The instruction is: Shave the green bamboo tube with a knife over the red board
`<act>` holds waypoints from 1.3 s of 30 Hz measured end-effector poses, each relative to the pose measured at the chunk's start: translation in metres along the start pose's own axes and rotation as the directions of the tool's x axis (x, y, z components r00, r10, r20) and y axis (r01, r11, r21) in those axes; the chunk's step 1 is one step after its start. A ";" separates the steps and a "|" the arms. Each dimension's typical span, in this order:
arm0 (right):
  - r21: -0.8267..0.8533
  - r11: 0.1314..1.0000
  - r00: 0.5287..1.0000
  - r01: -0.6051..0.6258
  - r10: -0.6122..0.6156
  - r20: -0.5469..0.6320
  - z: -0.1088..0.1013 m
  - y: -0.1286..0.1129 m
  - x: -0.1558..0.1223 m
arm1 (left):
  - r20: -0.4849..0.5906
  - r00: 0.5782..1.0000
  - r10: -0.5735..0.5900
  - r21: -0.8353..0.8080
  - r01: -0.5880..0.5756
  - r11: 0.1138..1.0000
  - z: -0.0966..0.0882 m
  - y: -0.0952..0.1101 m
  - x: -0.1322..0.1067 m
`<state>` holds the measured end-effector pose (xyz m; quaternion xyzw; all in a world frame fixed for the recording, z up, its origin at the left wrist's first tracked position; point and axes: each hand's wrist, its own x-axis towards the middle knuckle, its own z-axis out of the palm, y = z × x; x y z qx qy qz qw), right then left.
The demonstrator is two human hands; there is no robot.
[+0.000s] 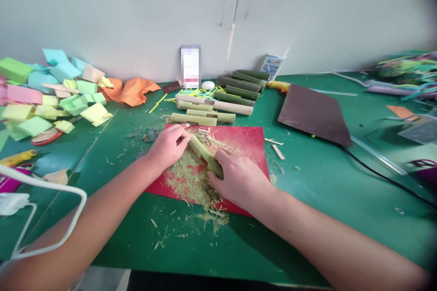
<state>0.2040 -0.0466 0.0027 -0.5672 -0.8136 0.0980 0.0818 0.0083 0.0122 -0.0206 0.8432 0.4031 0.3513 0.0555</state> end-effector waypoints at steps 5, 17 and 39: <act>-0.035 0.999 1.000 -0.012 0.012 -0.011 -0.003 -0.001 -0.002 | -0.018 0.999 -0.043 0.018 0.043 0.999 -0.001 -0.007 0.002; -0.136 0.990 1.000 0.027 -0.027 0.005 -0.010 -0.005 -0.001 | -0.072 0.996 -0.056 0.020 0.058 0.998 0.000 -0.004 0.000; -0.123 0.992 0.999 0.037 -0.037 0.001 -0.006 -0.004 -0.002 | 0.054 0.998 0.042 -0.034 -0.040 0.999 0.007 0.008 -0.002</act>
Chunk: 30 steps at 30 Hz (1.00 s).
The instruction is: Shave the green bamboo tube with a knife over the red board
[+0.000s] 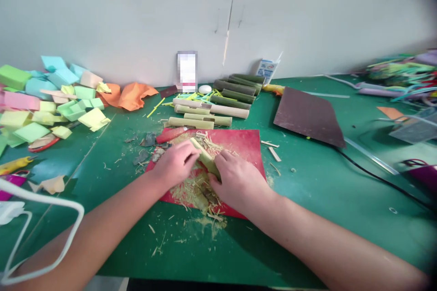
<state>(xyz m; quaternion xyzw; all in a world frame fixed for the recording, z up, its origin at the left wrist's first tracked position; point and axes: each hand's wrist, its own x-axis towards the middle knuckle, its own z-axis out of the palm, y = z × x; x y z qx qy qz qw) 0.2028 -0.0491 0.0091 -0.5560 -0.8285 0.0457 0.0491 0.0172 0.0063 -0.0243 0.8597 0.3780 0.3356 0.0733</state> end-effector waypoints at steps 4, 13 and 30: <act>0.005 1.000 1.000 -0.011 0.011 -0.008 0.001 0.000 0.000 | -0.046 0.999 -0.016 0.018 0.017 1.000 0.001 0.005 -0.001; -0.009 1.000 1.000 0.006 -0.006 0.007 0.000 0.000 0.000 | 0.035 0.999 -0.014 -0.004 0.014 1.000 -0.001 0.008 0.000; 0.018 1.000 1.000 0.004 -0.004 0.024 -0.002 0.000 0.000 | 0.105 0.994 0.024 -0.054 -0.018 0.998 -0.003 0.013 -0.002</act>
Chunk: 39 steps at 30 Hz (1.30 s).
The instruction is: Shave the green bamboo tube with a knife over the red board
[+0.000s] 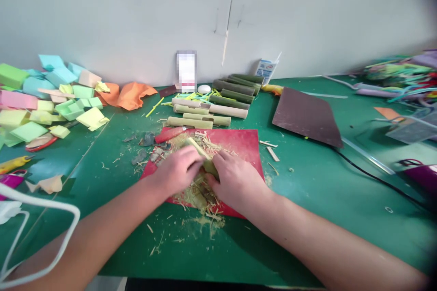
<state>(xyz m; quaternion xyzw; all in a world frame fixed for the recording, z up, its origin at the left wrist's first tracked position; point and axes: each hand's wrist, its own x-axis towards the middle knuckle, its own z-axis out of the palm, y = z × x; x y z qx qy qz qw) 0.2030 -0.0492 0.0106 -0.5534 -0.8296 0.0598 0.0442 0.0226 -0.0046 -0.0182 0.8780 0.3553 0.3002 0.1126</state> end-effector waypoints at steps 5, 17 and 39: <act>0.015 1.000 1.000 0.004 -0.004 -0.011 0.001 0.001 0.001 | -0.061 0.998 -0.029 0.045 0.032 0.998 0.002 0.001 0.000; 0.033 0.999 1.000 -0.011 0.011 -0.023 0.002 0.002 0.001 | -0.117 0.992 -0.052 0.041 0.058 0.998 0.002 0.001 0.001; 0.056 0.998 0.999 0.000 0.003 -0.038 0.004 0.003 0.001 | -0.064 0.998 -0.019 0.049 0.022 0.999 0.001 0.003 -0.001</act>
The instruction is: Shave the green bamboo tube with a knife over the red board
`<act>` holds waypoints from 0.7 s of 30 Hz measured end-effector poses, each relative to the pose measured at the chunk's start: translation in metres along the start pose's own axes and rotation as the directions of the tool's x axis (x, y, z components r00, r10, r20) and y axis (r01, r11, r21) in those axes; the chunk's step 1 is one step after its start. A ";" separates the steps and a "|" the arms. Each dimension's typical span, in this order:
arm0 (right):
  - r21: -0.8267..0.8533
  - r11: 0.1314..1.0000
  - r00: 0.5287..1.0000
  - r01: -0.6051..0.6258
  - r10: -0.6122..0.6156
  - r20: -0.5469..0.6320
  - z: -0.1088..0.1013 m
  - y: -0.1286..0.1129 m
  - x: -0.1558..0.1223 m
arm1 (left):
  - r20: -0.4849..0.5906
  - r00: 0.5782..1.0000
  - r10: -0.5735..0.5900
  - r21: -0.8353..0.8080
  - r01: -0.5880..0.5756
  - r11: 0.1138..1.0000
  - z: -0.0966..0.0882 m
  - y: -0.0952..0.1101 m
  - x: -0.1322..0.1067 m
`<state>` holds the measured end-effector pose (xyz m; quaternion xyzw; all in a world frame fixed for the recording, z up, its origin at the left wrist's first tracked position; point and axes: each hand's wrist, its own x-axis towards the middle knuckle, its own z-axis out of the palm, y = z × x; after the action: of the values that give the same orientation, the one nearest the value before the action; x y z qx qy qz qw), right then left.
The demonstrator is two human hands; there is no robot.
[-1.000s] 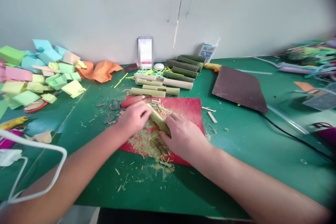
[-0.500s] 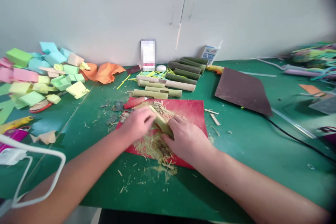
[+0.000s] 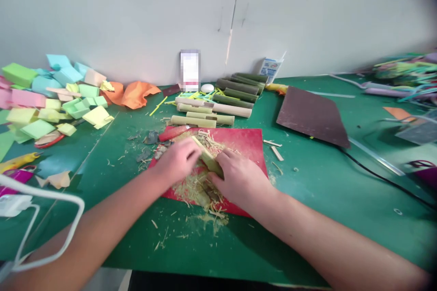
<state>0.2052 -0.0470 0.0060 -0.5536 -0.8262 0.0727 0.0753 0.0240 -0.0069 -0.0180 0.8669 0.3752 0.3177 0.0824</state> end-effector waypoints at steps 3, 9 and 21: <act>-0.004 1.000 1.000 -0.004 0.004 -0.004 0.000 0.000 0.000 | -0.061 0.998 -0.033 0.023 0.035 0.999 0.000 0.001 0.000; -0.008 1.000 1.000 -0.014 0.014 0.007 -0.002 -0.001 0.000 | -0.098 0.995 -0.030 0.020 0.032 0.999 -0.001 0.000 0.000; 0.009 1.000 1.000 -0.002 0.002 0.022 -0.001 0.000 0.000 | 0.080 0.997 0.024 -0.046 -0.020 0.999 0.001 -0.002 -0.001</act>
<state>0.2050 -0.0473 0.0072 -0.5531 -0.8262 0.0826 0.0685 0.0226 -0.0061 -0.0201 0.8810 0.3545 0.2919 0.1135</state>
